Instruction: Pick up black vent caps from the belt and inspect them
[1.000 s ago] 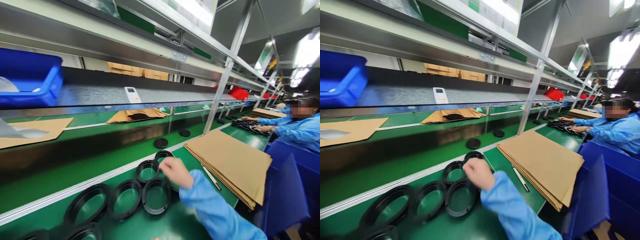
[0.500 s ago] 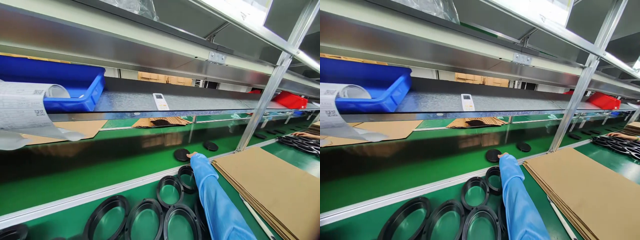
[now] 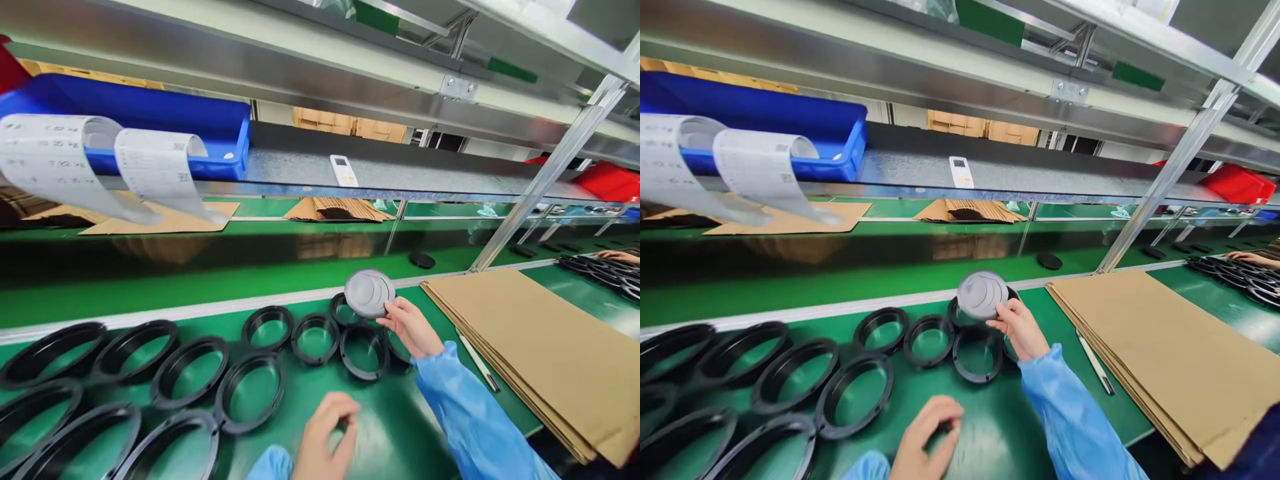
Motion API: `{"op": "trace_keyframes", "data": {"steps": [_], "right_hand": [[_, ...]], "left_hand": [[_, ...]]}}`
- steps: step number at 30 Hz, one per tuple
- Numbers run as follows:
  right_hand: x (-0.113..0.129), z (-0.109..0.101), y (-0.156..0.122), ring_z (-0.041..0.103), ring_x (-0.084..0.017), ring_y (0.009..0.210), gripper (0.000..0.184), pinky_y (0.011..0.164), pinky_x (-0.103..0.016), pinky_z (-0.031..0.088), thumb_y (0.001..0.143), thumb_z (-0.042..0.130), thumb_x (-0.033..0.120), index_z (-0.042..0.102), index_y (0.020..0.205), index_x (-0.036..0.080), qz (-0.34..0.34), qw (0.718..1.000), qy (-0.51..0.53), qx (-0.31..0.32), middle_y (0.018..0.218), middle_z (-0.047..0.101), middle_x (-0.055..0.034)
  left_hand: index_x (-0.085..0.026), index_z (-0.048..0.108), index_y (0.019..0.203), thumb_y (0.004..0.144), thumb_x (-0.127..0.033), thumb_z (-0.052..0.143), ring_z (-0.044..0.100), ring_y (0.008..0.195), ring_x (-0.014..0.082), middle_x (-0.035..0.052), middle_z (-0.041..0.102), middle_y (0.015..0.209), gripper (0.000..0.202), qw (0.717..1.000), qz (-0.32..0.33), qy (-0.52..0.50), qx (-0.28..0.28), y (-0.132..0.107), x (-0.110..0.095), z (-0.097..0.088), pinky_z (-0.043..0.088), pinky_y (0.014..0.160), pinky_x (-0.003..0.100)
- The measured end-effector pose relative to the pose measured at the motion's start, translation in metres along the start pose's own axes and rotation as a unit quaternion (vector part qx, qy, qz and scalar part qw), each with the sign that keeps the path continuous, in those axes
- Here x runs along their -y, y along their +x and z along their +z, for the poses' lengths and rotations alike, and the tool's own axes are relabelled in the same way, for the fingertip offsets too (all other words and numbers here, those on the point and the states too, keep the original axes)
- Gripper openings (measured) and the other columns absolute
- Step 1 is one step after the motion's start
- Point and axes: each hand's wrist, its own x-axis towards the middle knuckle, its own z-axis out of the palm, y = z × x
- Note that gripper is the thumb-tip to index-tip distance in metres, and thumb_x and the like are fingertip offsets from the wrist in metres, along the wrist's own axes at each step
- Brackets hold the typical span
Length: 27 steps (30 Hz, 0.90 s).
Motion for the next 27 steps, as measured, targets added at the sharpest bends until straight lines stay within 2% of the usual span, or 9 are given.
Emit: {"op": "trace_keyframes", "data": {"steps": [2,6,10,12,16,19,21,23,27], "right_hand": [[-0.009,0.011,-0.057,0.057,-0.014,0.068,0.048,0.071,-0.036,0.061,0.07,0.084,0.051,0.047,0.07,0.021,0.028,0.999,0.029,0.027,0.074,0.054,0.0025],[-0.032,0.04,-0.137,0.06,-0.018,0.084,0.036,0.069,-0.032,0.06,0.08,0.077,0.047,0.053,0.08,0.021,0.066,0.992,0.091,0.055,0.093,0.062,-0.0021],[-0.06,0.067,-0.174,0.06,-0.019,0.086,0.031,0.074,-0.036,0.059,0.085,0.071,0.049,0.058,0.092,0.022,0.089,0.988,0.092,0.086,0.099,0.061,-0.0031],[-0.069,0.076,-0.18,0.059,-0.02,0.086,0.029,0.074,-0.037,0.059,0.088,0.067,0.049,0.059,0.098,0.022,0.077,0.991,0.064,0.09,0.098,0.061,-0.0038],[-0.072,0.084,-0.173,0.058,-0.021,0.099,0.04,0.083,-0.037,0.055,0.087,0.07,0.042,0.054,0.12,0.025,-0.055,0.996,-0.072,-0.027,0.119,0.057,-0.0066],[-0.069,0.086,-0.164,0.053,-0.024,0.117,0.054,0.1,-0.041,0.046,0.09,0.066,0.041,0.045,0.137,0.027,-0.086,0.99,-0.114,-0.003,0.139,0.049,-0.0082],[-0.069,0.089,-0.16,0.055,-0.024,0.113,0.04,0.097,-0.04,0.047,0.092,0.064,0.042,0.053,0.126,0.024,-0.081,0.99,-0.112,0.01,0.126,0.057,-0.0083],[-0.073,0.093,-0.16,0.058,-0.022,0.099,0.03,0.086,-0.037,0.049,0.092,0.064,0.043,0.057,0.111,0.022,-0.087,0.989,-0.114,-0.025,0.108,0.061,-0.0063],[-0.077,0.101,-0.159,0.052,-0.017,0.079,0.028,0.071,-0.032,0.044,0.092,0.062,0.046,0.054,0.09,0.02,-0.131,0.97,-0.174,-0.108,0.087,0.054,-0.0013]], "left_hand": [[-0.024,0.063,0.117,0.09,-0.031,0.067,0.063,0.093,0.0207,0.0085,0.063,0.106,0.029,0.988,-0.077,-0.128,-0.025,0.003,-0.006,-0.004,0.052,0.087,0.032],[-0.032,0.037,0.147,0.076,-0.039,0.083,0.048,0.127,0.0254,0.0088,0.044,0.145,0.085,0.909,-0.138,-0.39,-0.054,0.007,-0.022,-0.016,0.041,0.107,0.037],[-0.033,0.03,0.151,0.079,-0.04,0.08,0.045,0.134,0.0271,0.006,0.051,0.143,0.088,0.835,-0.177,-0.52,-0.029,0.008,-0.034,-0.029,0.032,0.116,0.043],[-0.026,0.043,0.145,0.078,-0.034,0.079,0.052,0.127,0.0282,0.0062,0.061,0.131,0.077,0.81,-0.2,-0.547,-0.067,0.008,-0.036,-0.034,0.036,0.114,0.044],[-0.013,0.07,0.11,0.069,-0.026,0.079,0.062,0.114,0.0304,0.0077,0.074,0.101,0.044,0.771,-0.271,-0.562,-0.129,0.009,-0.033,-0.042,0.046,0.107,0.044],[-0.011,0.073,0.095,0.069,-0.023,0.076,0.065,0.11,0.0296,0.0078,0.075,0.093,0.028,0.763,-0.286,-0.564,-0.135,0.009,-0.031,-0.046,0.049,0.104,0.041],[-0.011,0.073,0.093,0.068,-0.021,0.074,0.065,0.109,0.029,0.0076,0.075,0.092,0.027,0.759,-0.291,-0.567,-0.137,0.008,-0.031,-0.048,0.05,0.104,0.04],[-0.01,0.073,0.092,0.066,-0.019,0.073,0.065,0.11,0.03,0.0079,0.075,0.089,0.028,0.754,-0.298,-0.57,-0.134,0.008,-0.032,-0.05,0.05,0.104,0.041],[-0.008,0.073,0.087,0.066,-0.02,0.07,0.064,0.111,0.0339,0.0101,0.074,0.081,0.025,0.744,-0.313,-0.577,-0.124,0.006,-0.031,-0.049,0.05,0.103,0.045]]}}
